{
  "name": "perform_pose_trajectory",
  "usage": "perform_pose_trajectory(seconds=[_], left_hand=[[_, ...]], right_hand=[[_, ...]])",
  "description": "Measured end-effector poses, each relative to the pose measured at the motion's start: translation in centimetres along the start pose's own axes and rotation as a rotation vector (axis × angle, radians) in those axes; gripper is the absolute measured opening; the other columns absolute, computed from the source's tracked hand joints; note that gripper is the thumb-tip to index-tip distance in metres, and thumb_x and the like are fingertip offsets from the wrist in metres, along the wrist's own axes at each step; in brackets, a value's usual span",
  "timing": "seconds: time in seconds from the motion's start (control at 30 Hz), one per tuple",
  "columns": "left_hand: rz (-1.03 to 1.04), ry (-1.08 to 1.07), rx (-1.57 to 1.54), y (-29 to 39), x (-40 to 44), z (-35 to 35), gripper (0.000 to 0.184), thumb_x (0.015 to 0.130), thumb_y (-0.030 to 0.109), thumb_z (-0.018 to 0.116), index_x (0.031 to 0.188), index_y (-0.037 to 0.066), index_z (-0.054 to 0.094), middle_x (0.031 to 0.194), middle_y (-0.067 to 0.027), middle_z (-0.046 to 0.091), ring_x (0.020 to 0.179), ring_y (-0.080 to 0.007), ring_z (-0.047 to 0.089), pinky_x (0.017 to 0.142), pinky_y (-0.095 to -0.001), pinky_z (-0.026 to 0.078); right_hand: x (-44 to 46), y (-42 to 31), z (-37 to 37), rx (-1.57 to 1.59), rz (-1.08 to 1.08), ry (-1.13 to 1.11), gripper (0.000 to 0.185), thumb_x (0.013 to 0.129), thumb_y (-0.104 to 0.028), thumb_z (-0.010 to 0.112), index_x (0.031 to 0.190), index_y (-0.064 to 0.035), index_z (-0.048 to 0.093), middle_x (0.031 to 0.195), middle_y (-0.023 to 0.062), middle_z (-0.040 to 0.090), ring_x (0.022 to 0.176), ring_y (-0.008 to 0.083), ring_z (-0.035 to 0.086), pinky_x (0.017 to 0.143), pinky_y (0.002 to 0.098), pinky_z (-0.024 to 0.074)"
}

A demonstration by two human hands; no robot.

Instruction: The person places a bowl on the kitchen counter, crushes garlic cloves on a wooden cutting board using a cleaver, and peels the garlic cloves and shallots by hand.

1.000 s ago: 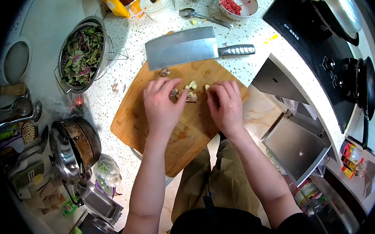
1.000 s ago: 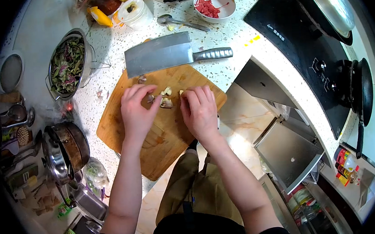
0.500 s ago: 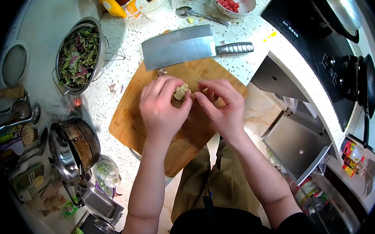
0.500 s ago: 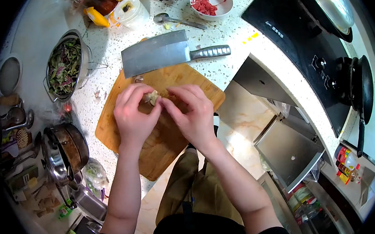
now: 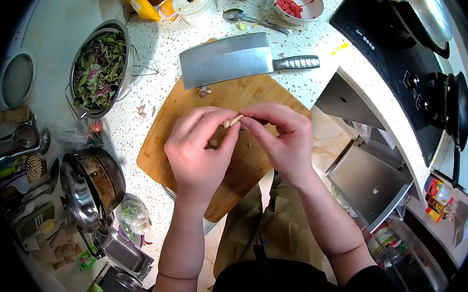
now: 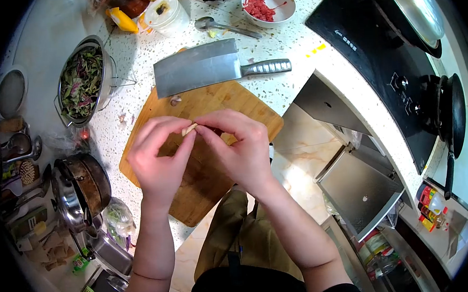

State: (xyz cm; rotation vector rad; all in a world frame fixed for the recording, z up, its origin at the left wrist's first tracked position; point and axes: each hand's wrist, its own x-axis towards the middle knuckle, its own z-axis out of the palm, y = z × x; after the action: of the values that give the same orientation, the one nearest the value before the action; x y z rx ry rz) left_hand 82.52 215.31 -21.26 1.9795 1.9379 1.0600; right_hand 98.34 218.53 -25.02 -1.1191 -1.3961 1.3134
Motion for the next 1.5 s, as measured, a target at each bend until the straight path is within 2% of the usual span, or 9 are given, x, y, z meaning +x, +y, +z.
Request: perform_pose_trajectory(seconds=[0.07,0.1,0.2,0.8,0.93,1.0,1.17,1.2,1.5], left_hand=[[-0.233,-0.085,-0.292,-0.2,0.2,-0.3,0.020,0.078,-0.004,0.085,0.096,0.003,0.078,0.093,-0.0085,0.076,0.082,-0.0204,0.073,0.075,-0.0305,0.058],[-0.277,-0.109,-0.354,-0.4,0.2,-0.5,0.017,0.083,-0.006,0.084,0.097,0.000,0.078,0.094,-0.0079,0.078,0.083,-0.0141,0.073,0.078,-0.0269,0.059],[-0.461,-0.127,-0.621,-0.7,-0.1,-0.5,0.017,0.085,-0.006,0.084,0.099,-0.001,0.078,0.097,-0.0059,0.078,0.085,-0.0109,0.072,0.080,-0.0260,0.059],[-0.708,-0.217,-1.118,-1.8,0.0,0.3,0.022,0.094,-0.004,0.078,0.115,-0.004,0.073,0.105,-0.0086,0.076,0.095,-0.0120,0.073,0.085,-0.0262,0.061],[-0.679,-0.189,-1.081,-1.6,-0.3,0.9,0.018,0.096,-0.004,0.075,0.113,-0.004,0.074,0.106,-0.0091,0.077,0.094,-0.0119,0.073,0.085,-0.0259,0.060],[-0.605,-0.116,-0.831,-0.9,-0.1,1.0,0.014,0.095,-0.006,0.074,0.109,-0.005,0.075,0.106,-0.0083,0.077,0.090,-0.0115,0.074,0.082,-0.0250,0.060],[-0.519,-0.042,-0.719,-0.5,0.2,1.4,0.010,0.095,-0.007,0.074,0.105,-0.004,0.076,0.100,-0.0065,0.077,0.085,-0.0110,0.074,0.076,-0.0239,0.060],[-0.494,-0.037,-0.703,-0.5,0.3,1.4,0.010,0.095,-0.008,0.074,0.104,-0.004,0.076,0.098,-0.0060,0.077,0.084,-0.0109,0.074,0.075,-0.0236,0.060],[-0.603,0.004,-0.890,-2.1,0.4,0.1,0.009,0.099,-0.006,0.068,0.107,-0.004,0.071,0.101,-0.0104,0.078,0.090,-0.0128,0.075,0.084,-0.0259,0.060]], right_hand=[[0.1,0.0,-0.1,-0.005,-0.039,-0.005,0.011,0.091,0.001,0.078,0.102,0.0011,0.078,0.096,0.0107,0.078,0.085,0.0192,0.075,0.076,0.0296,0.0574],[0.2,-0.1,-0.2,-0.005,-0.054,-0.018,0.011,0.091,0.001,0.077,0.102,0.0012,0.078,0.096,0.0106,0.078,0.085,0.0186,0.074,0.077,0.0297,0.0575],[0.2,-0.3,-0.2,0.044,-0.030,-0.029,0.010,0.092,0.001,0.077,0.101,0.0017,0.078,0.094,0.0106,0.077,0.085,0.0177,0.073,0.078,0.0298,0.0572],[0.7,0.4,0.3,0.118,0.106,-0.003,0.009,0.102,-0.005,0.068,0.104,0.0036,0.066,0.091,0.0087,0.070,0.083,0.0135,0.068,0.078,0.0288,0.0553],[0.6,0.3,0.4,0.158,0.214,0.008,0.009,0.102,-0.004,0.069,0.106,0.0038,0.068,0.094,0.0078,0.072,0.086,0.0119,0.070,0.080,0.0270,0.0564],[0.5,0.4,0.6,0.203,0.199,0.036,0.011,0.102,-0.004,0.070,0.109,0.0036,0.070,0.095,0.0076,0.073,0.089,0.0118,0.071,0.082,0.0269,0.0570],[0.4,0.0,0.5,0.256,0.143,0.030,0.018,0.101,-0.003,0.071,0.118,0.0029,0.073,0.103,0.0066,0.075,0.096,0.0119,0.072,0.088,0.0268,0.0580],[0.4,-0.1,0.4,0.329,0.229,0.015,0.019,0.101,-0.003,0.071,0.119,0.0031,0.073,0.106,0.0064,0.075,0.097,0.0118,0.072,0.089,0.0268,0.0580],[1.2,1.1,-0.9,0.637,0.366,-0.057,0.028,0.102,-0.003,0.069,0.129,0.0026,0.068,0.109,0.0069,0.074,0.097,0.0140,0.072,0.088,0.0283,0.0583]])
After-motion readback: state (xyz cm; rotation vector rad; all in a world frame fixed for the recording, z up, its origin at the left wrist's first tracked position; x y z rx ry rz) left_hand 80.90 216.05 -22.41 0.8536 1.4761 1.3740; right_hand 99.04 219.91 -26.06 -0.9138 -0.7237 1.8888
